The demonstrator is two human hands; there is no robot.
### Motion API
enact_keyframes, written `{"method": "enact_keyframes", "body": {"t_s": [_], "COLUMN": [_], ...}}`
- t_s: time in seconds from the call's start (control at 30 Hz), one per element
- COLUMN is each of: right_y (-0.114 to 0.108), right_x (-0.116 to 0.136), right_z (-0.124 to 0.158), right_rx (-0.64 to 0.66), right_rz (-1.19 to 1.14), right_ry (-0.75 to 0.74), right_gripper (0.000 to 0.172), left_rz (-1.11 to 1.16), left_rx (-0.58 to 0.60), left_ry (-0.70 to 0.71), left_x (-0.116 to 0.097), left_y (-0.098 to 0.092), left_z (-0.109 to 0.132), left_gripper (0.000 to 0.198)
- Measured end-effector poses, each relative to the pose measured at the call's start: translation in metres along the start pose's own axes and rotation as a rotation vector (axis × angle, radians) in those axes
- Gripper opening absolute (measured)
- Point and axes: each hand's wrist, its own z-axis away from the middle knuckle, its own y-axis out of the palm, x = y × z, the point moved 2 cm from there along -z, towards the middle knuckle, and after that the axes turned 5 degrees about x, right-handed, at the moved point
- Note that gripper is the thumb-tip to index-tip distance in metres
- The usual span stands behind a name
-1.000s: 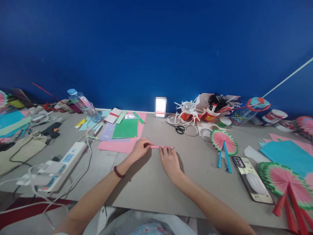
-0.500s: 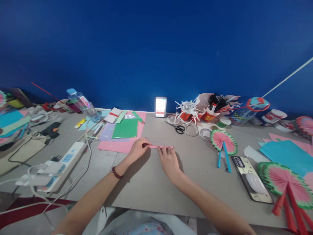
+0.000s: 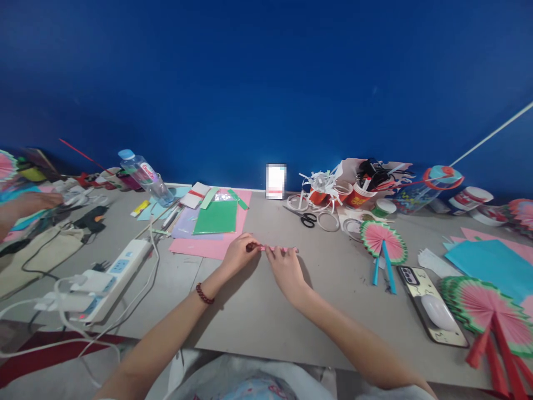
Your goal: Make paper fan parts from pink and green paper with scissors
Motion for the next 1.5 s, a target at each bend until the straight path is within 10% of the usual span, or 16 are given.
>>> {"method": "enact_keyframes", "body": {"t_s": [1.13, 1.5], "right_y": [-0.009, -0.008], "right_x": [-0.003, 0.001], "right_z": [0.000, 0.001], "right_rx": [0.081, 0.082], "right_rz": [0.001, 0.037], "right_ry": [-0.043, -0.031], "right_gripper": [0.056, 0.061], "left_rz": [0.088, 0.114], "left_rx": [0.083, -0.026], "left_ry": [0.043, -0.156], "left_x": [0.008, -0.001], "left_y": [0.002, 0.006], "left_z": [-0.005, -0.003], "left_gripper": [0.016, 0.017]}}
